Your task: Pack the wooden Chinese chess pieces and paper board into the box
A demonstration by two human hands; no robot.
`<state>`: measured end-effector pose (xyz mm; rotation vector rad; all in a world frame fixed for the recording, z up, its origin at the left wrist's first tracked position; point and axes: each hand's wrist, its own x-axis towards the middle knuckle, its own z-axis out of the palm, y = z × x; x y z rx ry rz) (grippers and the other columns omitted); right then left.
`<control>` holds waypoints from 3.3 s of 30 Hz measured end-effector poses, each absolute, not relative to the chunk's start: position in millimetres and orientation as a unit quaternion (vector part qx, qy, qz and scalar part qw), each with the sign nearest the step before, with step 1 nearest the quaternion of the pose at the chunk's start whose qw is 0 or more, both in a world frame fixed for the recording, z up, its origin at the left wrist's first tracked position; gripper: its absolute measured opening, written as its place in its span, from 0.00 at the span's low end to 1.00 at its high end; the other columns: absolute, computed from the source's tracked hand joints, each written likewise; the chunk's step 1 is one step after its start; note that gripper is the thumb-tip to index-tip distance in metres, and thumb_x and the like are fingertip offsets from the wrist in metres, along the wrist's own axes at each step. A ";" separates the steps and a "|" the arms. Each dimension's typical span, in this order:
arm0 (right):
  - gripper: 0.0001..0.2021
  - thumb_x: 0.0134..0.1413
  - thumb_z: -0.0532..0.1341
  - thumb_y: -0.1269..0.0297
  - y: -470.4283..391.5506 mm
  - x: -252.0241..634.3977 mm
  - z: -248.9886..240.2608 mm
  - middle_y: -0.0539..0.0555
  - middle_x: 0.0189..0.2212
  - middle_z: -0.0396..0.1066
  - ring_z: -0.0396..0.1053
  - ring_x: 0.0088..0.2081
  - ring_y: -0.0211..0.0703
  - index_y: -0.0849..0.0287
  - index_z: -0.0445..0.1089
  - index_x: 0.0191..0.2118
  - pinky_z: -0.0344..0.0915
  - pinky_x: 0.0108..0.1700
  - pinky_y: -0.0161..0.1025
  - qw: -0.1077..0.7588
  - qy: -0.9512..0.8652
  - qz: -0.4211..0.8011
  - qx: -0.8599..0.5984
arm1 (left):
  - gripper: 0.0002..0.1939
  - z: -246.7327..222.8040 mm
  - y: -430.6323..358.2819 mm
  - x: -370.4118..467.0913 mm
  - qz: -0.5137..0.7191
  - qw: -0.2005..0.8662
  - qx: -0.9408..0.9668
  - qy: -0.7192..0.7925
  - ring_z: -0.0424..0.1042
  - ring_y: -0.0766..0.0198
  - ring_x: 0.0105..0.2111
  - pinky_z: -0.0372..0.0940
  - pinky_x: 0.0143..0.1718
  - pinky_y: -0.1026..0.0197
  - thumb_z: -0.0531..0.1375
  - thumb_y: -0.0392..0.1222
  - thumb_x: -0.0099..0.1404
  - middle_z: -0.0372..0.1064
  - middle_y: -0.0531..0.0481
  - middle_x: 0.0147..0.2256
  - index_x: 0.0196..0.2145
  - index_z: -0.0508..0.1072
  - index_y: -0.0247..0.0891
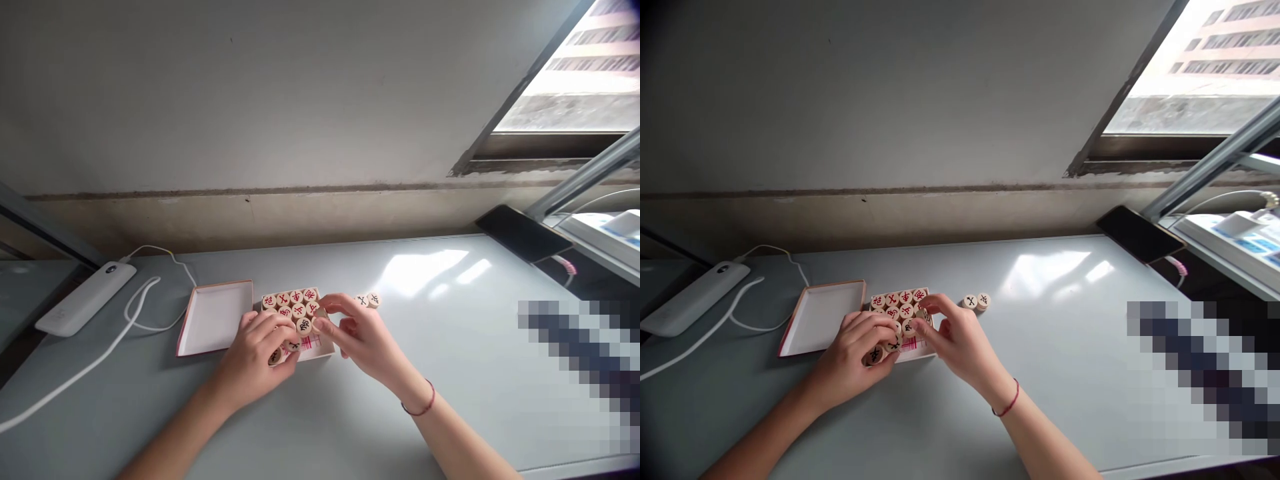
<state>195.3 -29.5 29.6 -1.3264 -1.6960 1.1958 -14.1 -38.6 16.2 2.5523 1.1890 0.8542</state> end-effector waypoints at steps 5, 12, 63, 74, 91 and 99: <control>0.12 0.57 0.57 0.53 -28.7 196.3 28.3 0.52 0.37 0.70 0.52 0.18 0.27 0.56 0.65 0.41 0.59 0.19 0.30 0.321 -0.658 0.453 -0.509 | 0.02 14.0 -38.1 -16.0 0.258 0.105 0.874 0.398 0.68 0.61 0.39 0.56 0.42 0.57 0.60 0.37 0.58 0.71 0.51 0.37 0.29 0.68 0.40; 0.05 0.56 0.58 0.63 -30.7 191.7 28.6 0.50 0.36 0.69 0.65 0.29 0.33 0.54 0.66 0.39 0.68 0.27 0.30 0.316 -0.681 0.453 -0.480 | 0.16 10.1 -40.3 -16.5 0.201 0.063 0.890 0.404 0.62 0.52 0.48 0.57 0.46 0.52 0.64 0.45 0.55 0.63 0.47 0.50 0.43 0.72 0.47; 0.08 0.53 0.50 0.71 -9.5 232.5 19.0 0.52 0.33 0.69 0.63 0.21 0.35 0.56 0.65 0.35 0.50 0.21 0.32 0.086 -0.751 0.126 -0.642 | 0.18 13.3 -40.7 -13.9 0.219 0.037 0.899 0.377 0.63 0.51 0.48 0.59 0.46 0.50 0.62 0.48 0.58 0.65 0.44 0.50 0.46 0.70 0.45; 0.10 0.56 0.58 0.57 -36.1 190.0 37.9 0.44 0.18 0.60 0.47 0.17 0.30 0.56 0.67 0.41 0.47 0.19 0.30 0.233 -0.729 0.441 -0.468 | 0.10 13.6 -45.6 0.3 0.300 0.012 0.869 0.393 0.71 0.62 0.42 0.59 0.44 0.58 0.54 0.35 0.67 0.74 0.50 0.41 0.47 0.67 0.41; 0.11 0.58 0.56 0.55 -26.5 214.4 41.5 0.52 0.36 0.71 0.59 0.20 0.29 0.54 0.66 0.42 0.59 0.23 0.31 0.260 -0.720 0.385 -0.516 | 0.04 0.7 -45.8 3.8 0.260 0.026 0.888 0.378 0.67 0.59 0.39 0.58 0.41 0.56 0.62 0.39 0.60 0.71 0.50 0.38 0.34 0.72 0.41; 0.07 0.56 0.59 0.59 -31.5 210.3 43.4 0.50 0.36 0.69 0.64 0.26 0.33 0.52 0.69 0.40 0.64 0.29 0.33 0.202 -0.779 0.344 -0.484 | 0.10 -1.8 -45.0 1.2 0.222 0.009 0.894 0.388 0.65 0.57 0.42 0.59 0.42 0.55 0.63 0.41 0.59 0.69 0.49 0.42 0.39 0.71 0.41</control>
